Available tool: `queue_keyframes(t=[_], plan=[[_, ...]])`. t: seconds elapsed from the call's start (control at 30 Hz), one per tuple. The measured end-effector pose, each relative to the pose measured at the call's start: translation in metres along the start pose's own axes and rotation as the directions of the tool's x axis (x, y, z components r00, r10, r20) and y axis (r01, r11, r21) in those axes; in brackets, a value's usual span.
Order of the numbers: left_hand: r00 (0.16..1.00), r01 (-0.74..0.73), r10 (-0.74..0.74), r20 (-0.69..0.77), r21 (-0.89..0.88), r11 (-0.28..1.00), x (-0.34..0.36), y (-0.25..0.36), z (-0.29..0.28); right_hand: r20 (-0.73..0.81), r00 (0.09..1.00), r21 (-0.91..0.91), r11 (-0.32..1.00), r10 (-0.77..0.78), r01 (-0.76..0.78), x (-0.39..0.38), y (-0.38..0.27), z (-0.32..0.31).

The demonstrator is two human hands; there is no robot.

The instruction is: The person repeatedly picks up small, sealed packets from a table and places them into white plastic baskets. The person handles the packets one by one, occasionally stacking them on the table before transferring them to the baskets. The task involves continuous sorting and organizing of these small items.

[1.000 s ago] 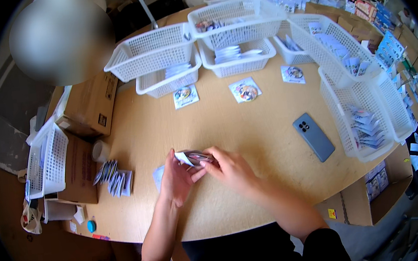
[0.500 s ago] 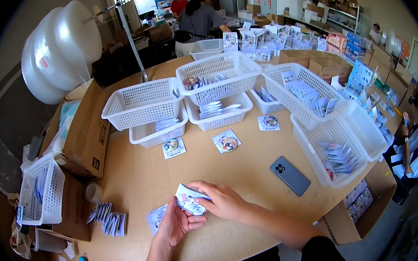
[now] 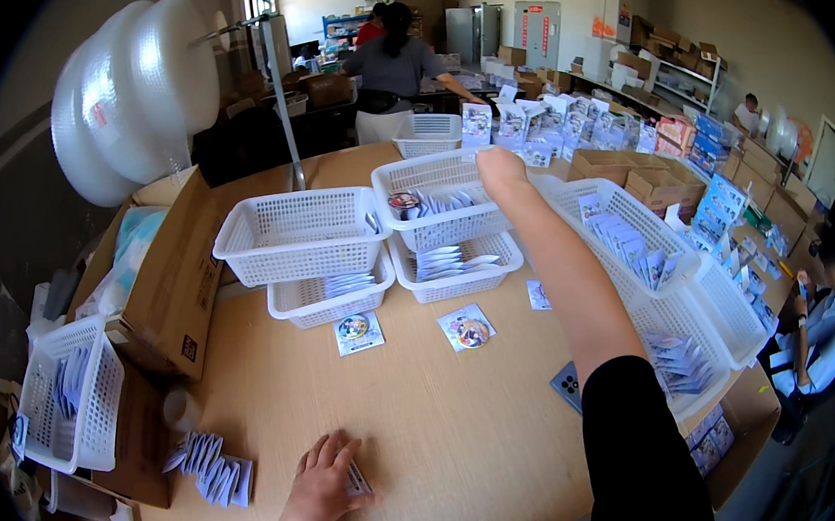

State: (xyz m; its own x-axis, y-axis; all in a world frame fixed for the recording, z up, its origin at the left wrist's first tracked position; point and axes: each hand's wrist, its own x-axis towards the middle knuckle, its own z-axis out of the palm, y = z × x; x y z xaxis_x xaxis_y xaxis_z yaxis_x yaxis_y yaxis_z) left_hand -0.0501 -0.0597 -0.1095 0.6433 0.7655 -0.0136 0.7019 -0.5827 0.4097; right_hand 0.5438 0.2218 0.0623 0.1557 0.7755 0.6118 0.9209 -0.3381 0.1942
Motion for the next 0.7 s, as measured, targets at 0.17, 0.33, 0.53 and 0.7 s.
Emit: queue_keyframes(t=[0.17,0.33,0.53,0.7], plan=[[0.996,0.075,-0.078,0.049,0.071,0.995,-0.021,-0.005,-0.017,0.309,0.933,0.352,0.933,-0.187,0.07,0.019,-0.03,0.037],[0.993,0.119,-0.122,0.004,0.195,0.974,-0.023,-0.007,-0.015,0.102,0.97,0.464,0.873,-0.221,0.15,-0.001,-0.037,-0.016],[0.988,0.111,-0.119,0.1,0.09,0.99,-0.018,-0.009,-0.016,-0.067,0.947,0.774,0.583,-0.314,0.247,-0.184,-0.119,-0.145],[0.988,0.142,-0.145,-0.048,-0.066,0.988,-0.007,-0.024,-0.006,0.202,0.839,0.891,0.451,-0.506,0.057,-0.347,-0.196,-0.197]])
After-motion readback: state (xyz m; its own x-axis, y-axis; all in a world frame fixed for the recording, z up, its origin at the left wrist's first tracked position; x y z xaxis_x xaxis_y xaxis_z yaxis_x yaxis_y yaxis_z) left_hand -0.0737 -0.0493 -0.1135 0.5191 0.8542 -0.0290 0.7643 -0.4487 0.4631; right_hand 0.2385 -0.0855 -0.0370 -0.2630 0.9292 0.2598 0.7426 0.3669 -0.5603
